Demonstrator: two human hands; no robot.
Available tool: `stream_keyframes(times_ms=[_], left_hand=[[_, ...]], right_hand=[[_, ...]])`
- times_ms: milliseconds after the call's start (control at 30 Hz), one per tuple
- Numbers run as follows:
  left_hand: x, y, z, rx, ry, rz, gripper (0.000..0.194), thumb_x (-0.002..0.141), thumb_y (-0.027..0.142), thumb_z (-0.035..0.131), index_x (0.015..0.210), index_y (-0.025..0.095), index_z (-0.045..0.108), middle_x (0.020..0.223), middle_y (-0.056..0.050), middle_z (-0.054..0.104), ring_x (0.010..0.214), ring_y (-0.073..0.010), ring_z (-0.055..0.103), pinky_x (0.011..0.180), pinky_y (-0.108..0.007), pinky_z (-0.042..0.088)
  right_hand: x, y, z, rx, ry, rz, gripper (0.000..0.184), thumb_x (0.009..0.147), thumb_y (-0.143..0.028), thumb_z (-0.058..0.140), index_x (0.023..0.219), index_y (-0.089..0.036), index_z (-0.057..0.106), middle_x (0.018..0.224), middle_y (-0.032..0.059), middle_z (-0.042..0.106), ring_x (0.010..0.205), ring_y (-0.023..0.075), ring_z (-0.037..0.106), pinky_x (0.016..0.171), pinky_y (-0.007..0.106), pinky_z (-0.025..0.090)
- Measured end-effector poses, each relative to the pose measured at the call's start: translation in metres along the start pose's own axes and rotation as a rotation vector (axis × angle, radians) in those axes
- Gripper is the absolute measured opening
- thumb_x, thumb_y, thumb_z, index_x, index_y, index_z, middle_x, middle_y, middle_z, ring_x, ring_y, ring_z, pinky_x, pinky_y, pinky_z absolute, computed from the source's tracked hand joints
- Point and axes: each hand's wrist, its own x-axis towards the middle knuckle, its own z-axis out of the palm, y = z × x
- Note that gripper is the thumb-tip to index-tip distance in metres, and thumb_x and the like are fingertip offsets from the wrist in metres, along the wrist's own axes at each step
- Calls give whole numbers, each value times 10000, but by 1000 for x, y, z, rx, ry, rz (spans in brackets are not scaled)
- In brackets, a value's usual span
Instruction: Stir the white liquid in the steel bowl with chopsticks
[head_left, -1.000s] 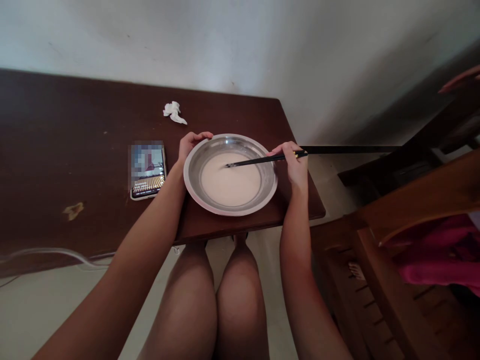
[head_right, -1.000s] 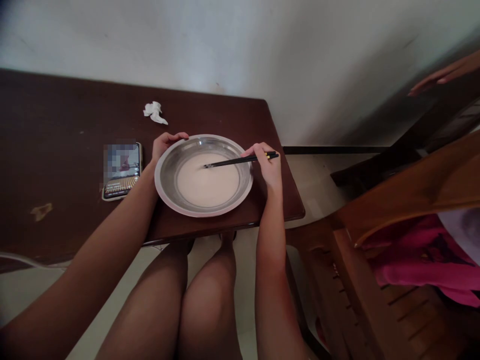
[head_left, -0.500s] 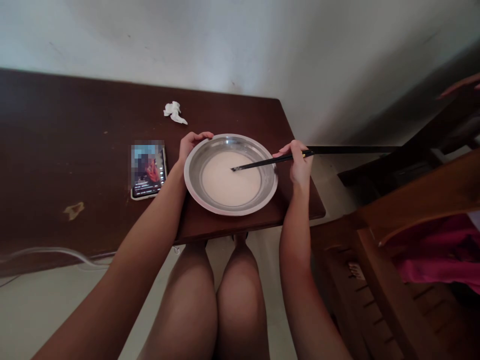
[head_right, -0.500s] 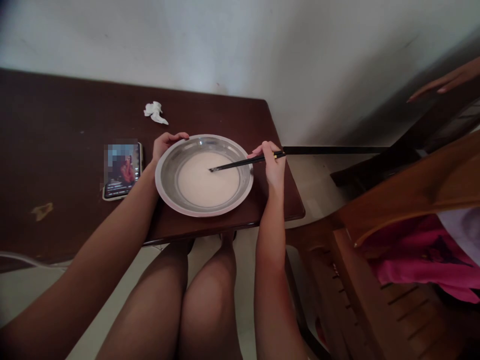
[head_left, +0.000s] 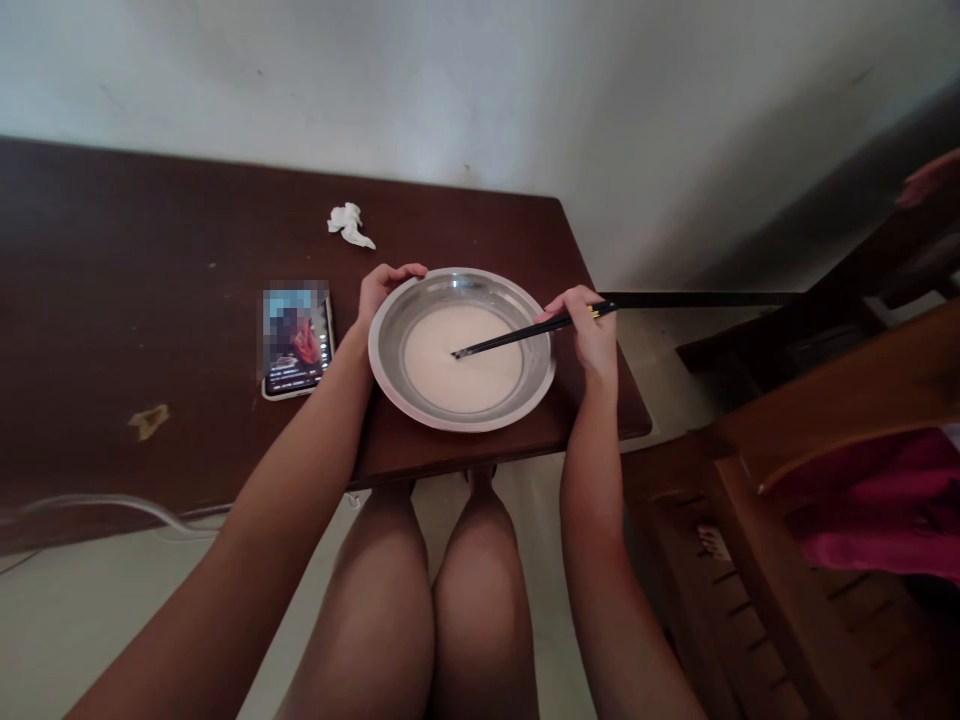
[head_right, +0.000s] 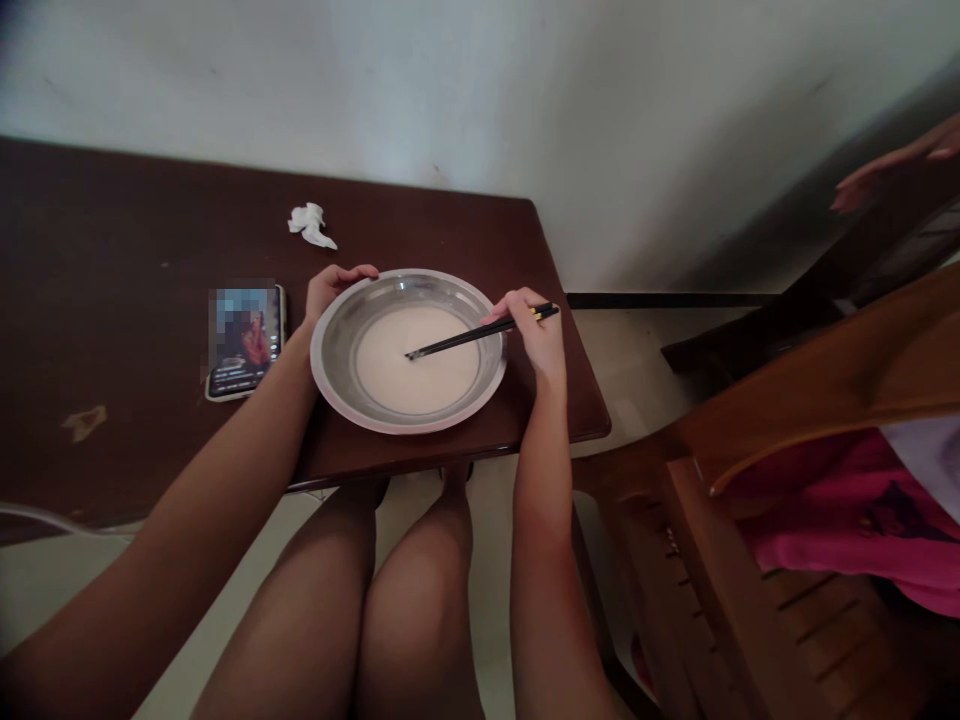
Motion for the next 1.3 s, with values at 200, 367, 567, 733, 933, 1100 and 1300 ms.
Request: stream_keyframes(times_ms=[200,367,567,733,933,1100,1300], left_hand=[[3,-1,-2,7,-8,16,246,791,224,403,736,175,637,585,-25,645,550,-170,616,565,-272,509],[1,-1,0,17,16,19,255,786,223,398,768,165,646,571,-32,637,572,-188,627,558,-288,511],[-1,0,1,19,16,3,254,825,251,409,713,182,626,578,-23,641,542,-167,619,568,-265,509],[0,1,2,5,14,0,252,825,255,424,702,171,628,565,-23,642,515,-164,613,556,-266,512],[1,0,-1,10,1,13,249,814,246,415,709,188,633,578,-21,657,540,-168,622,577,-271,520],[1,-1,-2,18,1,0,232,807,253,419,714,202,625,571,-15,650,558,-170,631,587,-268,520],[-2,0,2,33,18,14,220,799,241,421,735,197,627,577,-23,645,585,-182,637,598,-279,513]], right_hand=[[1,1,0,-35,55,-29,291,826,-455,535,698,-209,622,586,-45,636,601,100,672,593,234,513],[0,2,-1,0,40,-12,348,864,-474,457,700,-210,615,523,-47,609,537,94,650,554,225,496],[2,3,0,-7,50,-40,276,821,-451,545,703,-212,619,583,-51,628,608,100,674,631,241,523],[3,5,-1,45,105,-12,354,849,-473,483,638,-210,590,541,-58,580,513,86,637,547,231,499],[0,-2,0,-101,30,-73,336,847,-445,506,642,-207,629,606,-33,642,647,96,647,650,245,505],[2,3,-3,21,112,0,384,846,-499,473,628,-203,583,537,-56,571,508,85,621,555,235,491],[-1,-4,2,-96,-44,-33,349,834,-487,502,647,-220,627,623,-30,651,674,108,650,659,258,510]])
